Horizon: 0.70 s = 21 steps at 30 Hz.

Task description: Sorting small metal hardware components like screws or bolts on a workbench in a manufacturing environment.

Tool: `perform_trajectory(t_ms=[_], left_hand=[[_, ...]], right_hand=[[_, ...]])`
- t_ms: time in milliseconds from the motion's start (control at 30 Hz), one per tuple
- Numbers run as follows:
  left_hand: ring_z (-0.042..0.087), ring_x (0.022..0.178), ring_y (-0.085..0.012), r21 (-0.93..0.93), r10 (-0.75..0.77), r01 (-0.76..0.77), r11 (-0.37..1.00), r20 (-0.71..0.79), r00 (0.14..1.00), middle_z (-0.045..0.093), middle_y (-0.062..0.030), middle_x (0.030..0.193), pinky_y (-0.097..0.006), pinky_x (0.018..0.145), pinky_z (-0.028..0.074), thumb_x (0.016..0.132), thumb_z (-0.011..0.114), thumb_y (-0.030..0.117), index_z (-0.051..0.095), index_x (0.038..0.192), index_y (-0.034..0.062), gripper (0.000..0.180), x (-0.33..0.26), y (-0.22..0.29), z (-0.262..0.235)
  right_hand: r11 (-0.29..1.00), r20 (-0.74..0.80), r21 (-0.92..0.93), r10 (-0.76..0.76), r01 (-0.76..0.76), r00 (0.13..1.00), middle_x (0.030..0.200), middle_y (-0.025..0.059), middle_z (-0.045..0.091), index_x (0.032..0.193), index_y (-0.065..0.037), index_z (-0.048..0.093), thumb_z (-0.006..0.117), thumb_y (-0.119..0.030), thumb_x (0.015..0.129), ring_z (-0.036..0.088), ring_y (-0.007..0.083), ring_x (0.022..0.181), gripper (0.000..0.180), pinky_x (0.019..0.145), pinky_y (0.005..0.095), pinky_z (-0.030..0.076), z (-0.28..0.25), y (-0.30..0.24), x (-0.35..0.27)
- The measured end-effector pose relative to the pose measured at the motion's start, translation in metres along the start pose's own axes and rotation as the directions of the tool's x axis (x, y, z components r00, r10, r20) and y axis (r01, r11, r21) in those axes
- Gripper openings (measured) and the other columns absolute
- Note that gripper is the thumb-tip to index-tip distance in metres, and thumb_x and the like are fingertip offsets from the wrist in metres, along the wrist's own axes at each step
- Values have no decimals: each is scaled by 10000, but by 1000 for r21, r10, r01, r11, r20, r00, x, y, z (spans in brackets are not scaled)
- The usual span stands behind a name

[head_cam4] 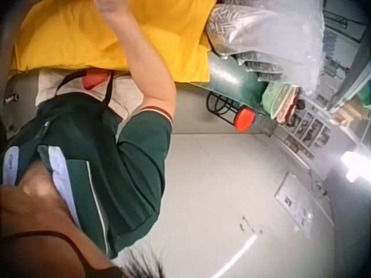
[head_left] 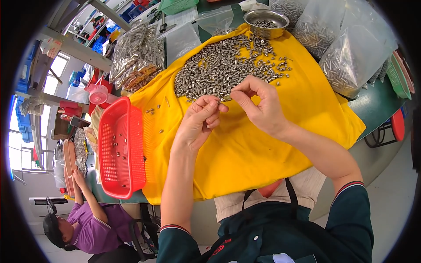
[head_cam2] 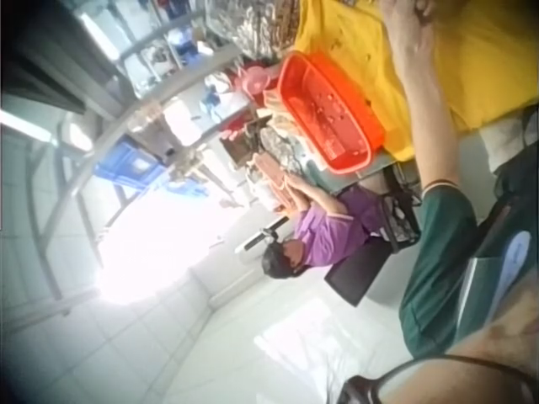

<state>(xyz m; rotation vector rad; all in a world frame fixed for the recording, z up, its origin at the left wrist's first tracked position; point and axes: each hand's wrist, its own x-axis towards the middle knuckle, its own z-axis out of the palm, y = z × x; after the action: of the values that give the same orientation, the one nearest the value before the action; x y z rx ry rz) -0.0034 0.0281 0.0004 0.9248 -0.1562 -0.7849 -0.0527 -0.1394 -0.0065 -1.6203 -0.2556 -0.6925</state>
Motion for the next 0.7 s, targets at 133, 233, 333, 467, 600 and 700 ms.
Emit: perform_trajectory(t_ms=[133, 233, 333, 467, 600, 700], left_hand=[[355, 512, -47, 51, 17, -17, 999, 3, 1000, 601, -94, 784, -172, 477, 311, 851, 556, 128, 571, 880, 56, 79, 1, -1, -3], [357, 519, -49, 134, 48, -45, 990, -18, 999, 592, -83, 775, -177, 482, 315, 853, 556, 141, 564, 876, 58, 86, 0, 2, -3], [382, 578, -66, 49, 150, -142, 989, -266, 952, 561, -59, 768, -182, 514, 324, 839, 543, 146, 526, 841, 59, 89, -1, 12, -5], [384, 571, -78, 56, 205, -198, 979, -237, 949, 520, -31, 711, -196, 501, 302, 789, 560, 118, 540, 819, 33, 93, -2, 22, -16], [387, 438, -127, 909, 575, -9, 417, -256, 777, 448, 13, 498, -269, 446, 325, 722, 643, 100, 596, 706, -7, 118, 5, 10, -11], [405, 421, -167, 983, 599, 176, -50, -112, 793, 449, -31, 468, -312, 454, 350, 698, 664, 118, 602, 718, 4, 131, 6, 1, -11]], right_hand=[[1000, 0, -4, 16, -16, 1000, 653, 52, 560, 733, -5, 566, 619, -43, 761, 496, 107, 532, 71, 493, 226, 402, 0, 2, -1], [999, 18, -17, 31, -31, 999, 652, 38, 566, 743, -9, 569, 614, -57, 773, 494, 91, 538, 73, 499, 221, 403, -1, 1, -1], [977, -120, 139, 177, -160, 977, 665, 12, 578, 757, -19, 573, 605, -96, 800, 495, 56, 570, 94, 523, 205, 407, -3, -5, 3], [968, -84, 142, 220, -207, 972, 666, 15, 579, 761, -15, 571, 605, -99, 799, 502, 59, 580, 98, 533, 203, 410, -5, -2, 3], [975, -69, 137, 185, -174, 980, 671, 18, 580, 764, -12, 570, 606, -94, 797, 509, 64, 588, 96, 538, 204, 413, -3, -4, 2], [976, -61, 126, 184, -175, 981, 671, 20, 581, 764, -9, 568, 608, -90, 794, 512, 66, 589, 96, 537, 204, 413, -3, -5, 3]])
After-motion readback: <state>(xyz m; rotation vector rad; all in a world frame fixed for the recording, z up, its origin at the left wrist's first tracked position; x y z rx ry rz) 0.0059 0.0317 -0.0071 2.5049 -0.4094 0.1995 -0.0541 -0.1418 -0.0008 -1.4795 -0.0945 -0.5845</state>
